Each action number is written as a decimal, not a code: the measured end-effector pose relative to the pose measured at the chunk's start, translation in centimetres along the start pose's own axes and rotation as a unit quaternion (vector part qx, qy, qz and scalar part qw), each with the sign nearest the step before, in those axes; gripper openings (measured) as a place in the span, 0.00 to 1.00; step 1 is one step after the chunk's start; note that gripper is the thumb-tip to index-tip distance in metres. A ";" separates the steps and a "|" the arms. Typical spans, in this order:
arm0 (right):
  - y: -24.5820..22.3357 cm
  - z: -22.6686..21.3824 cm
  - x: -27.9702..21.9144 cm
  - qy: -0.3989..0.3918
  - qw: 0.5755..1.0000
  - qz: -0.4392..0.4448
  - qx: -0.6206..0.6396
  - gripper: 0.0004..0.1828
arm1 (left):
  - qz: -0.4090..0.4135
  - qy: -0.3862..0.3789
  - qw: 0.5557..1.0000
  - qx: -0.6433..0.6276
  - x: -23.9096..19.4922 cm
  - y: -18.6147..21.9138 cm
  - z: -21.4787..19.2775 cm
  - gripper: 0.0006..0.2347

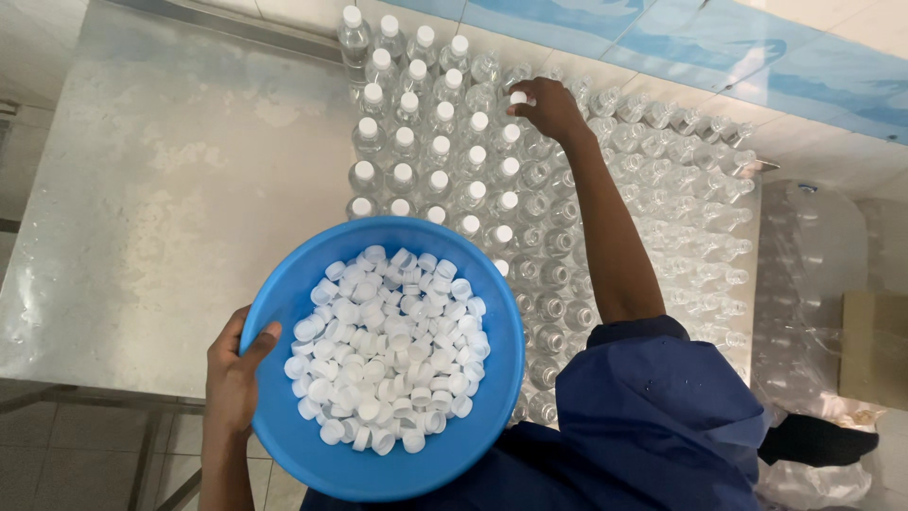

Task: The person repeatedly picks white bottle caps from a blue bowl and screws them onto clear plastic bottles arranged on a stainless steel table. The person works row by row, moving from left to right and top to bottom across the table.

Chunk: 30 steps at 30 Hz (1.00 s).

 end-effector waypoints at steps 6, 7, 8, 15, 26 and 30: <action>-1.0 -1.3 -0.3 -0.034 0.996 0.024 0.076 0.34 | -0.001 0.003 1.000 0.000 0.6 -0.7 -0.1 0.18; -0.7 -1.1 0.0 -0.035 0.996 0.025 0.076 0.34 | -0.001 0.002 1.000 0.001 0.6 -0.6 -0.1 0.18; 0.1 -0.8 0.2 -0.049 0.993 0.067 0.083 0.26 | -0.007 0.006 1.000 0.002 0.6 -0.5 -0.1 0.18; 3.0 0.6 1.7 -0.066 0.974 0.125 0.179 0.15 | -0.029 0.023 0.999 0.015 0.9 -0.7 0.0 0.20; 2.6 0.9 1.4 -0.047 0.985 0.097 0.137 0.13 | -0.022 0.018 0.999 0.027 0.4 0.0 0.2 0.19; -2.3 -0.4 -1.0 0.090 0.988 0.019 -0.124 0.27 | 0.011 -0.003 1.000 -0.002 0.6 -0.6 0.0 0.18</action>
Point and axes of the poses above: each hand's wrist, its own x-axis towards the middle knuckle, its own z-axis out of the palm, y = z × x, the point moved 5 cm from there along x, towards the middle knuckle, and after that the axes turned 11 degrees about y, right-handed, at the moved point
